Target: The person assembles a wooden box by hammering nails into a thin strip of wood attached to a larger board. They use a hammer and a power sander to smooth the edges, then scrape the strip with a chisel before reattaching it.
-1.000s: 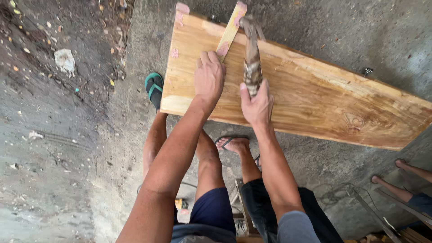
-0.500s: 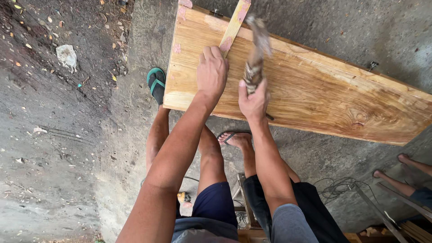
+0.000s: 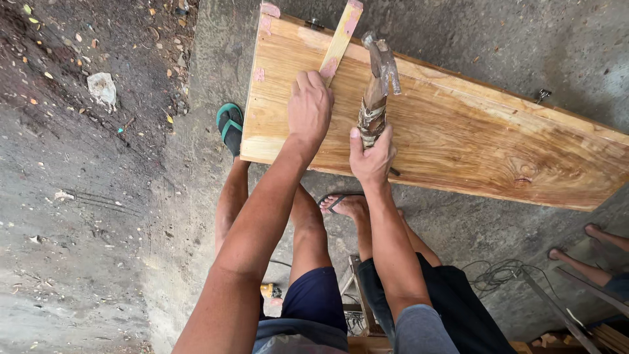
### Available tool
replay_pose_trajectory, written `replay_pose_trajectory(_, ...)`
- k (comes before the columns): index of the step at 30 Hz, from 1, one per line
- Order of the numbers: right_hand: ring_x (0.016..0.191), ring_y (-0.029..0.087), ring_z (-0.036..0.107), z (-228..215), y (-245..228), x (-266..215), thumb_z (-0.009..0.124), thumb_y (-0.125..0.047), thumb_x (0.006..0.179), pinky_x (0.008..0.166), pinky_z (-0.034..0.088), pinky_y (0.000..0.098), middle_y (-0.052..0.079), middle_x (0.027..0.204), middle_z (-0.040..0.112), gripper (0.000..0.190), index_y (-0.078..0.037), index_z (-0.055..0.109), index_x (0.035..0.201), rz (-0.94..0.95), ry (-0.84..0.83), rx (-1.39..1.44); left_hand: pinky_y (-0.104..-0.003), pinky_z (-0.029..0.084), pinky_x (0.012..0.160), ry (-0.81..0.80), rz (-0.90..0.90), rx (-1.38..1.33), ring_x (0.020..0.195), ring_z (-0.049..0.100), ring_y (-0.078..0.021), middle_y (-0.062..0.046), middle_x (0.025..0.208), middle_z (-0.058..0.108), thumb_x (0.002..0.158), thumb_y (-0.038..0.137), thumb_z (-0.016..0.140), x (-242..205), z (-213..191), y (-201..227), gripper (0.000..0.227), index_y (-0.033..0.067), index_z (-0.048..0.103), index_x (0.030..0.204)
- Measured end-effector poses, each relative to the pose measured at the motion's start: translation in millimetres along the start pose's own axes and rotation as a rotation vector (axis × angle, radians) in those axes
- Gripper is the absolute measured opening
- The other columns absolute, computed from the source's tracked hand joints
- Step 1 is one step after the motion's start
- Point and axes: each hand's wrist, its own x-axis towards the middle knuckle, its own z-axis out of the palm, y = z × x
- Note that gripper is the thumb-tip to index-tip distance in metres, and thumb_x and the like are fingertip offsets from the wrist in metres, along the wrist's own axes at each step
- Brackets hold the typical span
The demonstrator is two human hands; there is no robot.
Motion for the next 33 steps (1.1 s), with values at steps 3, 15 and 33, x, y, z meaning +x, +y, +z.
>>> replay_pose_trajectory(3, 0.066, 0.034, 0.071, 5.2, 0.3, 17.2, 0.073, -0.032, 0.098, 0.062, 0.054, 0.0438, 0.016, 0.078, 0.068, 0.042, 0.001, 0.054, 0.113, 0.148, -0.098, -0.031, -0.047, 0.055, 0.077, 0.014, 0.023, 0.064, 0.092, 0.063, -0.0393, -0.022, 0.099, 0.056, 0.09, 0.018, 0.067, 9.2, -0.4, -0.7, 0.026, 0.0003, 0.05, 0.098)
replay_pose_trajectory(15, 0.08, 0.03, 0.067, -66.7, 2.1, -71.8, 0.067, -0.036, 0.106, 0.075, 0.053, 0.0407, 0.016, 0.093, 0.067, 0.047, 0.004, 0.054, 0.126, 0.153, 0.139, 0.037, -0.043, 0.053, 0.097, -0.143, 0.422, 0.063, 0.12, 0.056, -0.0368, -0.018, 0.129, 0.056, 0.101, 0.011, 0.06, 18.9, -92.0, -22.8, 0.043, 0.0028, 0.053, 0.143)
replay_pose_trajectory(33, 0.067, 0.024, 0.069, -76.1, 9.1, -151.3, 0.07, -0.033, 0.1, 0.066, 0.052, 0.0352, 0.011, 0.074, 0.067, 0.04, 0.003, 0.053, 0.105, 0.416, 0.187, 0.106, -0.041, 0.017, 0.131, -0.432, 1.854, 1.262, 0.13, 0.043, -0.019, 0.015, 0.109, 0.062, 0.086, 0.023, 0.075, 141.4, -87.5, 53.2, 0.012, 0.0344, 0.076, 0.09)
